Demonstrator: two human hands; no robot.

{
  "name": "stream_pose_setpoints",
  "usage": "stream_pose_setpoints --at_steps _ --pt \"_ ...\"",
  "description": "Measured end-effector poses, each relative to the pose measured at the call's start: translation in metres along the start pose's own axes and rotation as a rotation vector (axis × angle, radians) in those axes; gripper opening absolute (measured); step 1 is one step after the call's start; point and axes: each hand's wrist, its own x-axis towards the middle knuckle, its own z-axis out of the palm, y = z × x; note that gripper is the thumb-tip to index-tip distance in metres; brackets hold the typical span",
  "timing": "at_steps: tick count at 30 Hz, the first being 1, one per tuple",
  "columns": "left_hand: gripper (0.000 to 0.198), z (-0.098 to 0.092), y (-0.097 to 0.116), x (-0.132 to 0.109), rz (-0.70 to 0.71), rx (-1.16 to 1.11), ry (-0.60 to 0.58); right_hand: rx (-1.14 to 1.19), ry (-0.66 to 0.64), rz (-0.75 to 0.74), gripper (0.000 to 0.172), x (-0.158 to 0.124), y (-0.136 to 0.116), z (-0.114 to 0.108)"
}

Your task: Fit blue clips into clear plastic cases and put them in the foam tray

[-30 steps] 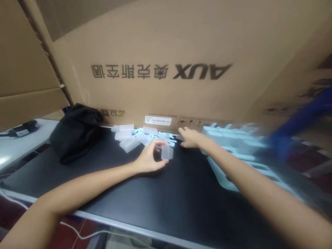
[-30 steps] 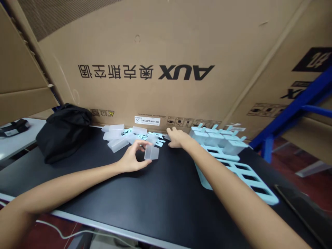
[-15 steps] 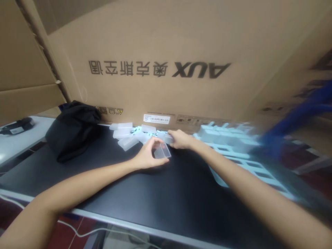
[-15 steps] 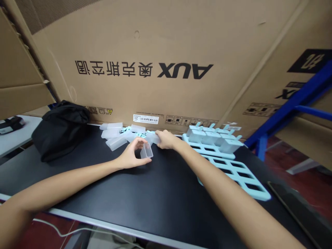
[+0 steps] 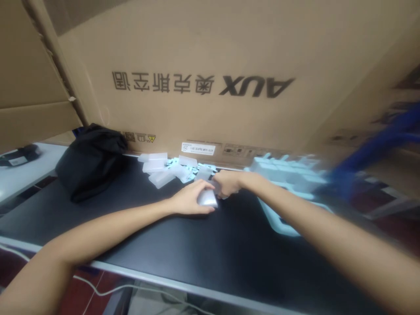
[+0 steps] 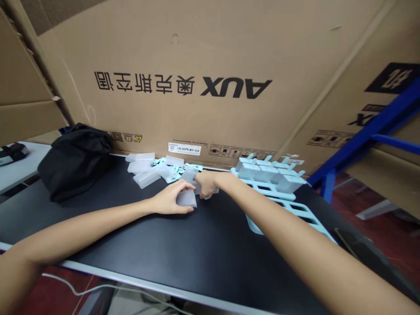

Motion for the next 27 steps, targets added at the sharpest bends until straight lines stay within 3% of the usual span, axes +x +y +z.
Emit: stream_pose_setpoints --at_steps 3,9,15,18,21,27 --pt "0.062 0.000 0.007 -0.002 -0.010 0.158 -0.068 0.018 -0.068 -0.001 0.011 -0.006 -0.005 0.001" --pt "0.051 0.003 0.012 -0.007 0.139 0.377 -0.124 0.215 -0.088 -0.032 0.017 -0.007 0.001 0.014" --pt "0.045 0.003 0.016 -0.008 0.178 0.440 -0.085 0.373 -0.070 -0.038 0.032 -0.018 0.017 0.012" --pt "0.038 0.004 0.015 -0.007 0.173 0.449 -0.023 0.395 -0.021 0.097 0.029 -0.031 0.031 0.001" --pt "0.030 0.005 0.013 -0.004 0.150 0.463 0.041 0.349 -0.037 0.108 0.024 -0.040 0.042 -0.010" --pt "0.023 0.004 0.008 -0.003 0.210 0.468 0.073 0.268 -0.082 0.096 0.029 -0.037 0.032 -0.015"
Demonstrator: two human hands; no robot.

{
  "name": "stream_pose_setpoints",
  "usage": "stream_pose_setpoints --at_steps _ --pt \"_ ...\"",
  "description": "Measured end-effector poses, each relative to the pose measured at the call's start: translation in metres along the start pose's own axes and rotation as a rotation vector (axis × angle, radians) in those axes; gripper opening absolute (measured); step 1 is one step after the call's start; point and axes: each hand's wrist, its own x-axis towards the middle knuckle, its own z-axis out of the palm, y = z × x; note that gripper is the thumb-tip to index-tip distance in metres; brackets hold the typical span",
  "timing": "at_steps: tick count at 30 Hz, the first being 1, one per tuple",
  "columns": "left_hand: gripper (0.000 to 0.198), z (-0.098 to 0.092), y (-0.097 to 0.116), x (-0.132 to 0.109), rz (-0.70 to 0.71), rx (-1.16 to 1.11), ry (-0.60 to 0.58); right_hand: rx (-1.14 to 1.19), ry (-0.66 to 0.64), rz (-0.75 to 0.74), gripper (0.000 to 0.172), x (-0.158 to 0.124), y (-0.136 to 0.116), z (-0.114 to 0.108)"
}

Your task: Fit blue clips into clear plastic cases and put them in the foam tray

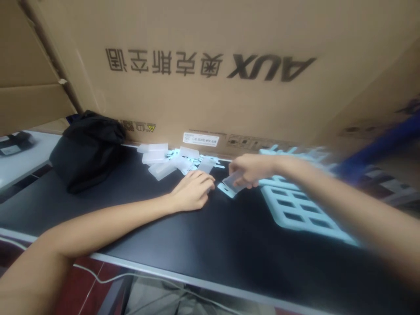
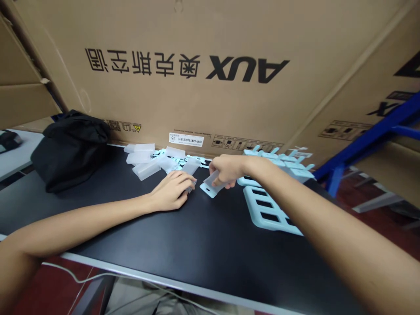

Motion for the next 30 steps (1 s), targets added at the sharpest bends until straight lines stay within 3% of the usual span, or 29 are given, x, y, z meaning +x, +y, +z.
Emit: stream_pose_setpoints --at_steps 3,8,13,18,22,25,30 --pt "0.014 0.001 -0.001 0.000 0.117 -0.019 -0.008 -0.012 0.022 0.009 0.027 0.006 -0.010 0.004" --pt "0.019 -0.002 0.002 0.001 0.344 -0.107 -0.210 -0.088 0.045 0.019 0.025 0.018 -0.016 0.008" --pt "0.021 -0.005 0.004 0.001 0.247 -0.159 -0.314 -0.100 0.089 0.019 0.027 0.020 -0.023 0.012" --pt "0.020 -0.005 0.007 -0.002 0.056 -0.079 -0.242 0.014 -0.008 -0.037 0.033 0.013 -0.034 0.016" --pt "0.038 -0.005 0.008 -0.002 -0.108 -0.067 -0.241 -0.097 0.070 -0.162 0.038 0.007 -0.040 0.023" --pt "0.043 -0.004 0.008 -0.002 -0.161 -0.082 -0.249 -0.140 0.090 -0.261 0.040 0.001 -0.046 0.028" --pt "0.041 -0.005 0.007 -0.001 -0.178 -0.106 -0.269 -0.171 0.089 -0.254 0.040 -0.010 -0.055 0.035"
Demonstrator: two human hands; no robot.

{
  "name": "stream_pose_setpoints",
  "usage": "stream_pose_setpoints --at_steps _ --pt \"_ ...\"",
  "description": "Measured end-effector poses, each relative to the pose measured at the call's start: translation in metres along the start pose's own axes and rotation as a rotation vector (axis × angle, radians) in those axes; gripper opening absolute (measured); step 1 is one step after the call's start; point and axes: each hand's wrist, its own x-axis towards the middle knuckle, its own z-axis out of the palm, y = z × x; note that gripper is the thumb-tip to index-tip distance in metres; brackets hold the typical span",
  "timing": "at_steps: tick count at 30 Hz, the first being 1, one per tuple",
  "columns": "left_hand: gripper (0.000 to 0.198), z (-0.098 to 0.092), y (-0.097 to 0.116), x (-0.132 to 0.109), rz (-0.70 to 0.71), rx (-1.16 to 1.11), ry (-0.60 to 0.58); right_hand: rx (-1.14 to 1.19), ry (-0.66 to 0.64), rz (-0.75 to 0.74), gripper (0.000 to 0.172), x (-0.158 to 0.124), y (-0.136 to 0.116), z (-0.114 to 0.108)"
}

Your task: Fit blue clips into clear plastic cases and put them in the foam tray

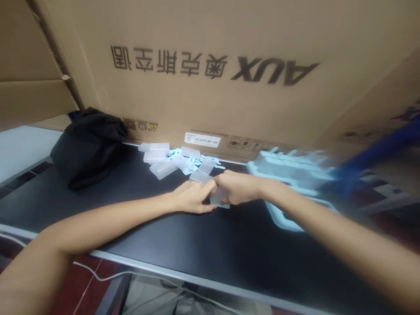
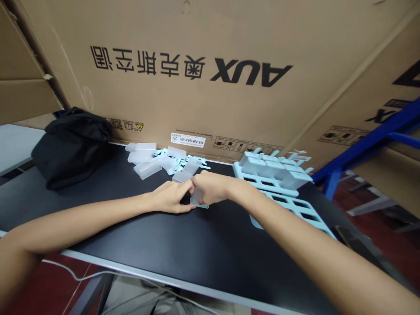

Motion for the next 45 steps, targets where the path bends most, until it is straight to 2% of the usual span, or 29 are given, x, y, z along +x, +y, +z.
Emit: stream_pose_setpoints --at_steps 4,13,16,21,25,29,37,42,45 --pt "0.044 -0.002 0.001 0.001 -0.024 -0.039 -0.024 0.069 0.060 0.004 0.043 -0.005 0.002 0.002" --pt "0.042 -0.004 0.000 0.002 0.029 -0.136 -0.053 0.133 0.038 0.072 0.041 -0.010 0.018 0.009" --pt "0.043 -0.004 -0.002 0.002 0.036 -0.165 -0.050 0.134 0.086 0.071 0.046 -0.014 0.019 0.010" --pt "0.054 -0.002 -0.005 0.003 -0.024 -0.169 -0.047 0.100 0.193 0.094 0.048 -0.017 0.011 0.009" --pt "0.062 -0.002 -0.005 0.004 -0.058 -0.167 -0.052 0.112 0.171 0.084 0.045 -0.013 0.012 0.015" --pt "0.062 -0.001 -0.005 0.005 -0.032 -0.231 -0.049 0.131 0.168 0.080 0.045 -0.011 0.018 0.020" --pt "0.049 -0.005 0.000 0.005 -0.014 -0.160 -0.079 0.055 0.099 0.103 0.042 -0.010 0.009 0.013" --pt "0.048 -0.009 0.004 0.005 -0.029 -0.112 -0.106 0.067 0.089 0.045 0.042 -0.011 0.006 0.012" --pt "0.039 -0.009 0.004 0.005 -0.013 -0.089 -0.110 0.068 0.084 0.030 0.042 -0.014 0.005 0.012"
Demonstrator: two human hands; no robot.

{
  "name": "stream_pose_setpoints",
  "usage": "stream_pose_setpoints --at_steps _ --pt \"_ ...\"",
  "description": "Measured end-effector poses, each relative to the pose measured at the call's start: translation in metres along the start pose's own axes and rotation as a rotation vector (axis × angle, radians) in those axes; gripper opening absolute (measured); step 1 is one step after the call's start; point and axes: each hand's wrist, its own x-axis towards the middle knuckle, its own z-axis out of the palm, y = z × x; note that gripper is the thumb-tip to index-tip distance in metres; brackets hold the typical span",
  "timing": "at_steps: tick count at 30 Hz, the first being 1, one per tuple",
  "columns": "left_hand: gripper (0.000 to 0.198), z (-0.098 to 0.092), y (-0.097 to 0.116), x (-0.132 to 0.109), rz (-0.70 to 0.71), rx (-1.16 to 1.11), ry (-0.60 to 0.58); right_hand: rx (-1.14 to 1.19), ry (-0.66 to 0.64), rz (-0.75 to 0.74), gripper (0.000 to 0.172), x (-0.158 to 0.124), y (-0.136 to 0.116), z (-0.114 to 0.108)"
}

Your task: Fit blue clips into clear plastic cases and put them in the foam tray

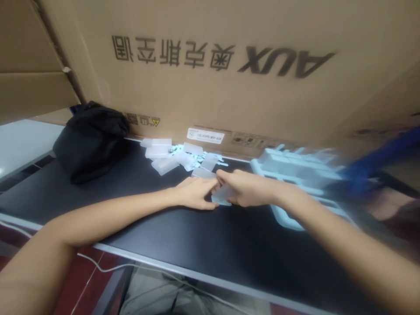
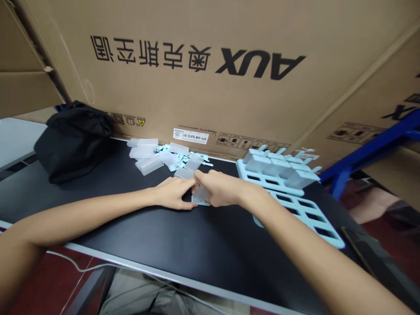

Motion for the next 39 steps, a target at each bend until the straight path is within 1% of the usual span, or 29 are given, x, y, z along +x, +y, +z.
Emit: stream_pose_setpoints --at_steps 2,5,10,15,20,26,31,34,37,39 --pt "0.033 0.000 0.000 0.000 0.010 0.019 0.000 -0.039 -0.022 0.014 0.042 -0.002 -0.001 0.000" --pt "0.032 0.001 -0.001 0.000 0.014 0.035 0.000 -0.065 -0.040 0.028 0.043 -0.002 -0.004 0.002" --pt "0.036 0.002 -0.004 0.000 0.008 0.033 0.012 -0.067 0.021 0.034 0.045 0.003 -0.010 0.009" --pt "0.034 0.003 -0.006 -0.001 0.003 0.023 0.033 -0.095 0.060 0.074 0.046 0.011 -0.009 0.013" --pt "0.034 0.006 -0.009 -0.001 0.006 0.046 0.046 -0.065 0.070 0.064 0.044 0.012 -0.011 0.011" --pt "0.034 0.008 -0.009 -0.001 0.001 0.037 0.043 -0.032 0.035 0.095 0.045 0.013 -0.014 0.008" --pt "0.038 0.007 -0.007 0.000 -0.024 0.022 0.055 -0.021 0.095 0.119 0.043 0.022 -0.010 0.016" --pt "0.042 0.008 -0.008 0.000 -0.023 0.040 0.061 -0.017 0.139 0.112 0.041 0.023 -0.011 0.020" --pt "0.042 0.009 -0.009 -0.001 -0.018 0.038 0.061 -0.005 0.218 0.060 0.038 0.020 -0.010 0.024" --pt "0.037 0.010 -0.012 -0.001 0.002 0.016 0.093 0.046 0.284 -0.022 0.036 0.017 -0.006 0.028"
